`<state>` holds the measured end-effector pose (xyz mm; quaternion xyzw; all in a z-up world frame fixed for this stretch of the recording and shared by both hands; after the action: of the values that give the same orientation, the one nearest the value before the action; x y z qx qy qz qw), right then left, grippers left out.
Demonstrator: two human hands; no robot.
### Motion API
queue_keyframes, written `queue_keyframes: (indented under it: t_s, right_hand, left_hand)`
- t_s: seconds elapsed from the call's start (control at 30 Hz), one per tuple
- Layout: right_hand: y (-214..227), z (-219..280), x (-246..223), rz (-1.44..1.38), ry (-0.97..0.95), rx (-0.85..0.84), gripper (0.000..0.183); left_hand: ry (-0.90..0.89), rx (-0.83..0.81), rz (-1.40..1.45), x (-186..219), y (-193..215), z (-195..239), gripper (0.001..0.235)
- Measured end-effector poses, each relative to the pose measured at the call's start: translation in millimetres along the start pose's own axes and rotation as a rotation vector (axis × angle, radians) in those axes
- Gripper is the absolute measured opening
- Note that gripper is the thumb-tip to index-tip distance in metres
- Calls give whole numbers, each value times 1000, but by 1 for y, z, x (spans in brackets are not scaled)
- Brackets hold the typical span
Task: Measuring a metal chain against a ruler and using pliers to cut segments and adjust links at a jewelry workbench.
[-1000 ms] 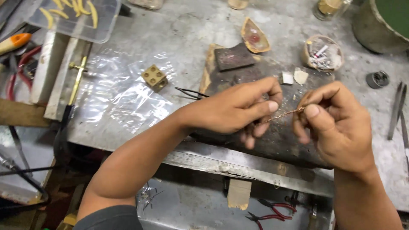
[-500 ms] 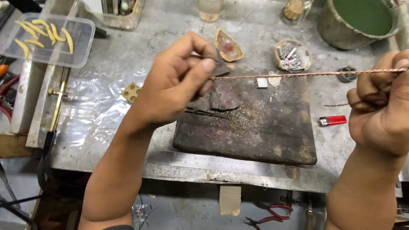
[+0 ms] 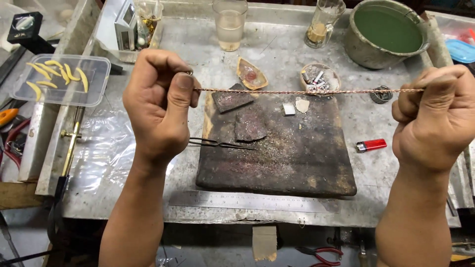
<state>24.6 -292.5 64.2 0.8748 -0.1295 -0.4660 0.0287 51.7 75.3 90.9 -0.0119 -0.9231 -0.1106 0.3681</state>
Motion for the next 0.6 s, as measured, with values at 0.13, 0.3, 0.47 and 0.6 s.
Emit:
queue_keyframes:
  t_s: [0.13, 0.3, 0.47, 0.6]
  right_hand:
    - [4, 3, 0, 131, 78, 1, 46]
    - [9, 5, 4, 196, 82, -24, 45]
    - [14, 6, 9, 155, 86, -33, 49]
    - [20, 7, 10, 230, 154, -68, 44]
  left_hand:
    - [3, 45, -6, 1, 3, 2, 6]
    - [-1, 86, -14, 1, 6, 4, 8]
    - [14, 113, 4, 1, 8, 4, 12]
    - [23, 121, -6, 2, 10, 4, 15]
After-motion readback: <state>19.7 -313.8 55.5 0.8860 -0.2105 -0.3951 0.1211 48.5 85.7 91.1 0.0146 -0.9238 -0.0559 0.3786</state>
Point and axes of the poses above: each hand's wrist, its own z-axis away from the middle knuckle, its own y-axis out of the back of the hand, x = y × z, the point moved 6 cm from there along -z, towards the middle knuckle, and after that the axes turned 9 degrees about -x, right-handed, at the moved point
